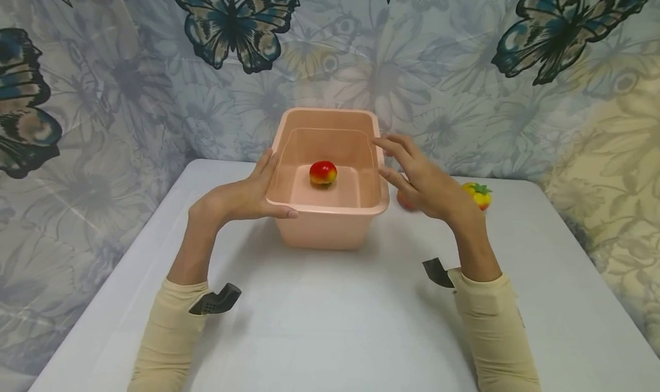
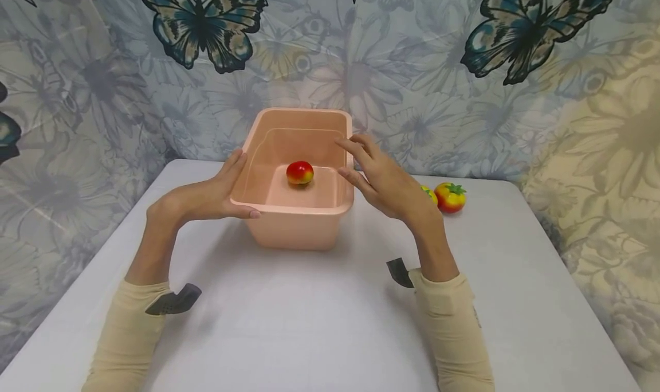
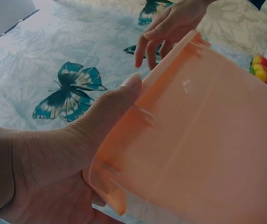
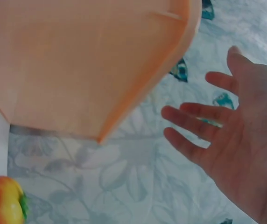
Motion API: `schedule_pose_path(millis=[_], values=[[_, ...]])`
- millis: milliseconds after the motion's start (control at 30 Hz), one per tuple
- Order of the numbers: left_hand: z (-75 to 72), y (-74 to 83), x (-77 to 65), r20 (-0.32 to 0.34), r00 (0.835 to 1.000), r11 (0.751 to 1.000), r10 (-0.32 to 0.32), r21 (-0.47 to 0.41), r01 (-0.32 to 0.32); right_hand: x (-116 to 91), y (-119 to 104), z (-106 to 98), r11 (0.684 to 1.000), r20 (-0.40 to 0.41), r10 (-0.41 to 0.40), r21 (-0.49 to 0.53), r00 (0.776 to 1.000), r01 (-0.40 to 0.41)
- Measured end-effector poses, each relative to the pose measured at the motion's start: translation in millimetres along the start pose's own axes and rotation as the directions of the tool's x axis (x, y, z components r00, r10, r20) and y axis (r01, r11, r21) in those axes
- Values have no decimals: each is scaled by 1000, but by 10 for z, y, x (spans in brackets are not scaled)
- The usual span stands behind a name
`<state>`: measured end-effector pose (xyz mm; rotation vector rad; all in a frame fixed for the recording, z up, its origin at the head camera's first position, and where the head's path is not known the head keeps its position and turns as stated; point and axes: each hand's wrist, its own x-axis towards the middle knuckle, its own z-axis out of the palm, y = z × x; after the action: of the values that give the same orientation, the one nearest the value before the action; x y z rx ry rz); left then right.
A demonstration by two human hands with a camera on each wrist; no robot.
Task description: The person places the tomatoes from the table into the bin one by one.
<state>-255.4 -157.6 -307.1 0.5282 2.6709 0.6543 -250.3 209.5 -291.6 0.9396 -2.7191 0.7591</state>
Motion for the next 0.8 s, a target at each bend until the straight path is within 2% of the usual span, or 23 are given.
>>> schedule_pose_path(millis=[300, 533, 667, 800], values=[[-35, -3, -29, -34, 999, 1000, 13, 7, -12, -128, 27, -311, 998, -12, 59, -34, 998, -60], [-8, -15, -18, -23, 1000, 1000, 3, -19, -3, -322, 129, -491, 991, -1, 131, 28, 991, -130], [2, -14, -11, -15, 1000, 1000, 8, -2, -8, -398, 196, -556, 983, 2, 166, 79, 986, -166], [2, -7, -6, -18, 1000, 1000, 11, -3, -11, -466, 266, -633, 973, -3, 218, 75, 976, -218]])
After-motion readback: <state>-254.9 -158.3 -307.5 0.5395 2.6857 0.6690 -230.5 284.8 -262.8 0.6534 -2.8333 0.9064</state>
